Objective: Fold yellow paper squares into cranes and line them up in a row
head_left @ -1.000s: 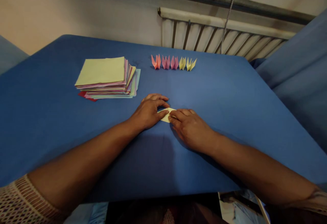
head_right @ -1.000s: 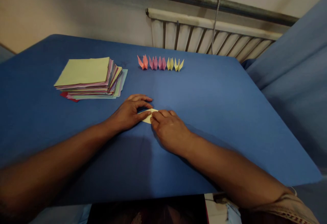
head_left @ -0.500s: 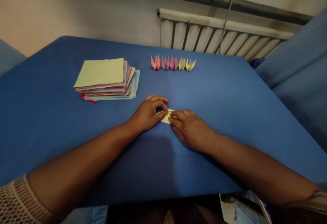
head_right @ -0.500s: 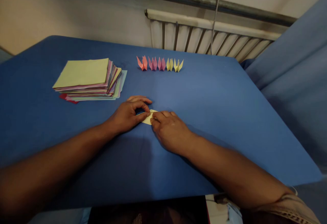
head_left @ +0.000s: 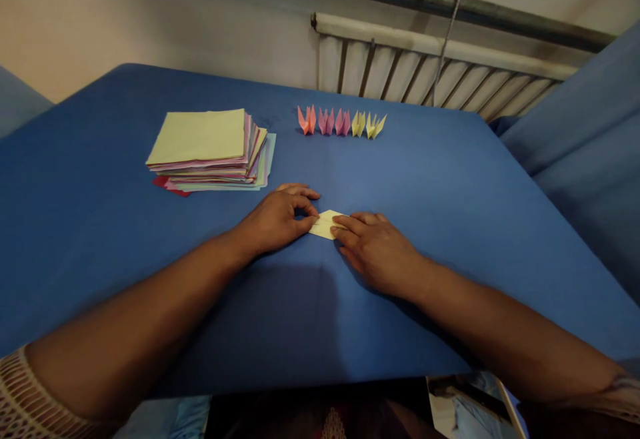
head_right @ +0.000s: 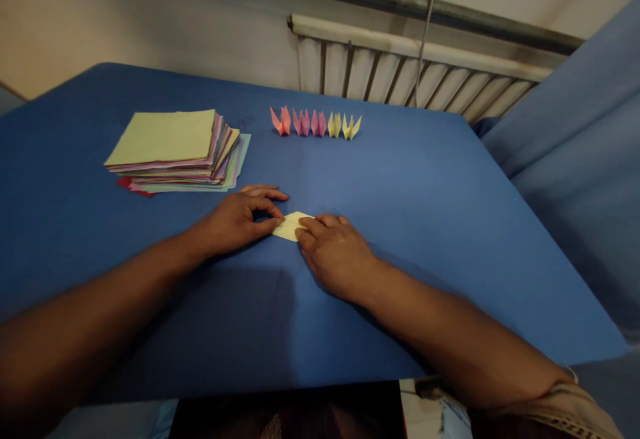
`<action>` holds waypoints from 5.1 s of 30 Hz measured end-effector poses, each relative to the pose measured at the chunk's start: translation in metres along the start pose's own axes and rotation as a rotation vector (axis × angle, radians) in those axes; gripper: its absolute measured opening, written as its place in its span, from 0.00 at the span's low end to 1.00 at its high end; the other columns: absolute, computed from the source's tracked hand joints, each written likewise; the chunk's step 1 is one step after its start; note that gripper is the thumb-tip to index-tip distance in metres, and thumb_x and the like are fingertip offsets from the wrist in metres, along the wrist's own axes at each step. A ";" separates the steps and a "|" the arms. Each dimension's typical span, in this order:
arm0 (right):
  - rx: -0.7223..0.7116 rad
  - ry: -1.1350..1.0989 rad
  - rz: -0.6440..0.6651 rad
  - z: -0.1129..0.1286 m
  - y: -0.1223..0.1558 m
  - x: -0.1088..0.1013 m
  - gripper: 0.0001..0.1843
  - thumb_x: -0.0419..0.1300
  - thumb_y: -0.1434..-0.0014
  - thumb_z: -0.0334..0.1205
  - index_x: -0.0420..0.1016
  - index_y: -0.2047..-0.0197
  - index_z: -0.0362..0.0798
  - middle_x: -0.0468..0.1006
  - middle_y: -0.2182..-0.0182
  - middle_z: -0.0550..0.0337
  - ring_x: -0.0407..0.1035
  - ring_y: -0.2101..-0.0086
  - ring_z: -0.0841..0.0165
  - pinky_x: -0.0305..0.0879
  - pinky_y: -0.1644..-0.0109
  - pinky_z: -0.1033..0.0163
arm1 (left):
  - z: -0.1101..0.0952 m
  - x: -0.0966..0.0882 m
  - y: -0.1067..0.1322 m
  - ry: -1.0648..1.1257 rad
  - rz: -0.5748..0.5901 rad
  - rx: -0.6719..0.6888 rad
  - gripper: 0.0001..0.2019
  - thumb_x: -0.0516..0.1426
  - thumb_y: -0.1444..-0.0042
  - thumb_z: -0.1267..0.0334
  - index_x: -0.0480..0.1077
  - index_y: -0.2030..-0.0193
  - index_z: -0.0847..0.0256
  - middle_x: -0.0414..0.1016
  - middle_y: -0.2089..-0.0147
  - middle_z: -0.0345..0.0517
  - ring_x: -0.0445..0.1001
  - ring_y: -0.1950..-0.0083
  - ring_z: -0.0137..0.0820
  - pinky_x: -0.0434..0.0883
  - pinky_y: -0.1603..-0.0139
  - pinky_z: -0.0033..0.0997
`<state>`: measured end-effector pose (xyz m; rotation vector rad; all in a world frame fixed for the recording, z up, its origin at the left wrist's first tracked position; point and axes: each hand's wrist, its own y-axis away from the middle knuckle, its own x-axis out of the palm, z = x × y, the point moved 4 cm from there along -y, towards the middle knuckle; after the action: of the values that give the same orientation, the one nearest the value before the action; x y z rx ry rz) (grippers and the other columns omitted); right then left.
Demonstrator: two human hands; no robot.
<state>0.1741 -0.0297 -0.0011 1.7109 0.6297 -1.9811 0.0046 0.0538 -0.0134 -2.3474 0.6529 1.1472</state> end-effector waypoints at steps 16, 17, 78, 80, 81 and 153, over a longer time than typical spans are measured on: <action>-0.005 -0.152 -0.053 -0.023 -0.015 0.006 0.14 0.53 0.31 0.40 0.76 0.48 0.51 0.77 0.48 0.55 0.67 0.51 0.60 0.59 0.51 0.54 | -0.030 0.002 0.010 -0.344 0.144 0.350 0.11 0.54 0.35 0.60 0.78 0.54 0.55 0.80 0.51 0.44 0.72 0.50 0.38 0.61 0.44 0.44; -0.007 -0.163 -0.064 -0.024 -0.016 0.007 0.13 0.54 0.31 0.39 0.77 0.49 0.50 0.78 0.49 0.55 0.67 0.52 0.61 0.59 0.51 0.54 | -0.031 0.002 0.011 -0.354 0.138 0.352 0.11 0.54 0.34 0.60 0.78 0.55 0.55 0.80 0.51 0.44 0.72 0.50 0.38 0.61 0.44 0.44; 0.386 -0.372 -0.198 -0.043 -0.023 0.015 0.03 0.60 0.40 0.40 0.73 0.65 0.50 0.73 0.64 0.58 0.68 0.63 0.66 0.62 0.58 0.60 | -0.015 0.010 0.000 -0.127 0.015 0.000 0.05 0.60 0.44 0.61 0.74 0.64 0.58 0.75 0.56 0.46 0.69 0.51 0.39 0.65 0.45 0.45; 0.373 -0.386 -0.174 -0.040 -0.023 0.015 0.02 0.60 0.40 0.38 0.71 0.65 0.50 0.74 0.65 0.58 0.68 0.62 0.66 0.61 0.58 0.60 | -0.016 0.011 0.001 -0.117 0.022 0.012 0.05 0.60 0.44 0.61 0.73 0.64 0.58 0.75 0.54 0.46 0.69 0.50 0.39 0.65 0.45 0.45; 0.379 -0.403 -0.154 -0.038 -0.022 0.014 0.01 0.61 0.41 0.37 0.71 0.64 0.50 0.75 0.66 0.59 0.68 0.63 0.66 0.61 0.59 0.60 | -0.017 0.011 0.002 -0.113 0.028 0.018 0.05 0.60 0.44 0.61 0.73 0.64 0.58 0.75 0.53 0.47 0.69 0.50 0.40 0.65 0.45 0.45; 0.175 -0.404 -0.289 -0.048 -0.029 0.024 0.04 0.57 0.38 0.36 0.71 0.65 0.49 0.74 0.67 0.58 0.67 0.64 0.66 0.62 0.58 0.60 | -0.023 0.003 0.006 -0.182 0.073 0.183 0.12 0.54 0.40 0.70 0.77 0.56 0.59 0.77 0.53 0.48 0.71 0.50 0.38 0.67 0.45 0.42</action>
<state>0.1918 0.0216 -0.0293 1.3020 0.5960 -2.5592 0.0164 0.0349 -0.0041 -2.0543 0.7495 1.2588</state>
